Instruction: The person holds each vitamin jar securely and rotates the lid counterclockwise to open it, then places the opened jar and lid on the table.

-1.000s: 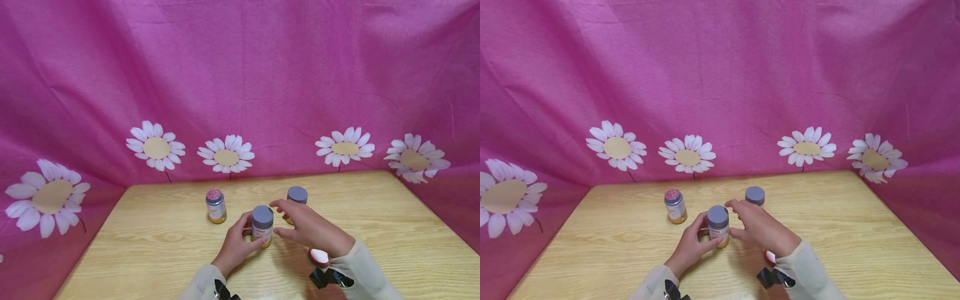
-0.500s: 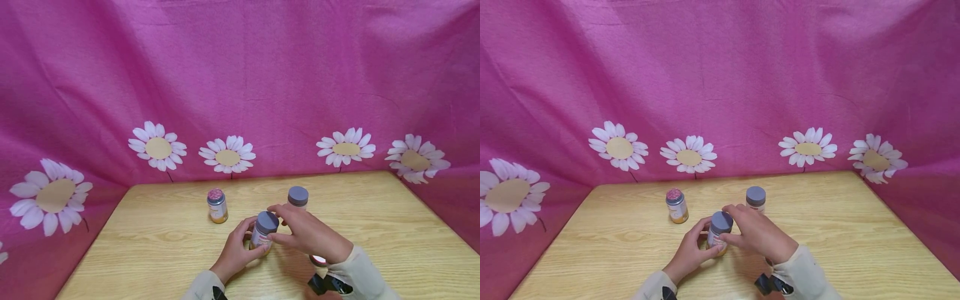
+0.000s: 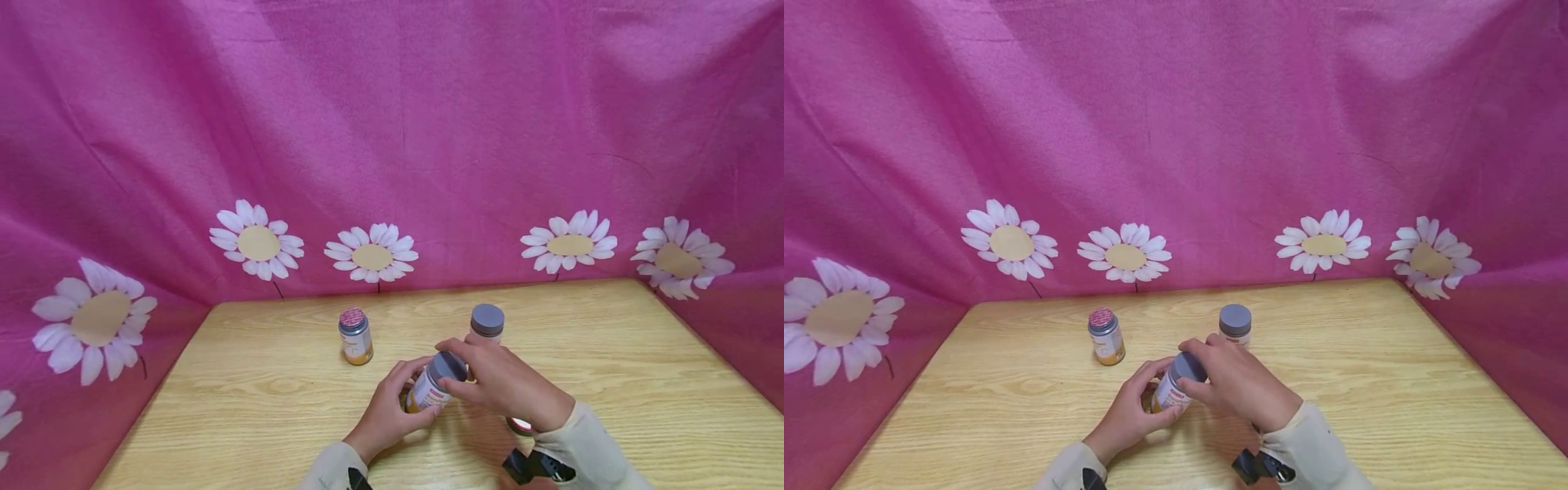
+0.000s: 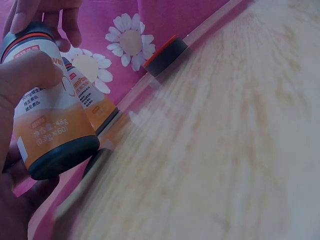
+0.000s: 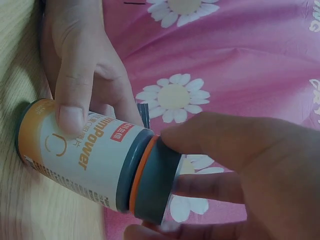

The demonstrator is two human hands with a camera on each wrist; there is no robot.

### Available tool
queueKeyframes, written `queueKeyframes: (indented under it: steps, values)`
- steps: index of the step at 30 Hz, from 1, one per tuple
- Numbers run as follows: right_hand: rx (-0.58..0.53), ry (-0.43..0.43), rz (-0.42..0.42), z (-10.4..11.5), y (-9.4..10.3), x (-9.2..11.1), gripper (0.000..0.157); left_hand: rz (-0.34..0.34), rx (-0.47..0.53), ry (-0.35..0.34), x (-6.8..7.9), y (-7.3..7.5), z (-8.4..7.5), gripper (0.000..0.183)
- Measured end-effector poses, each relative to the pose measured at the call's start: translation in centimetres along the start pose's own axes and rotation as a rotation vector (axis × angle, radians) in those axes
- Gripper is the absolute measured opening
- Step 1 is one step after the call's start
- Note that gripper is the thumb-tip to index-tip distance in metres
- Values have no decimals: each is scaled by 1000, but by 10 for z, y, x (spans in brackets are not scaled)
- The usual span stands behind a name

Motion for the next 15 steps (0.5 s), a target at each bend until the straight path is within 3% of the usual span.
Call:
queueKeyframes:
  steps: [3, 9, 15]
  values:
    - [-13, -29, -4, -1, -1, -1, 37, 1, 16, 16, 0, 0, 0, 63]
    - [-55, -168, -3, -2, -2, -6, 33, 17, 56, 42, -1, 0, 1, 65]
    - [-69, -217, -20, -4, -3, -7, 31, 27, 57, 53, -1, 1, 1, 67]
Point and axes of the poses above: each hand's wrist, its own x-axis away from the middle knuckle, its own y-axis out of the back of the hand, z = x × y, the point moved 1 cm from there along -x, towards the middle knuckle, and after that the axes turned 15 degrees about -y, right-handed, at the moved point
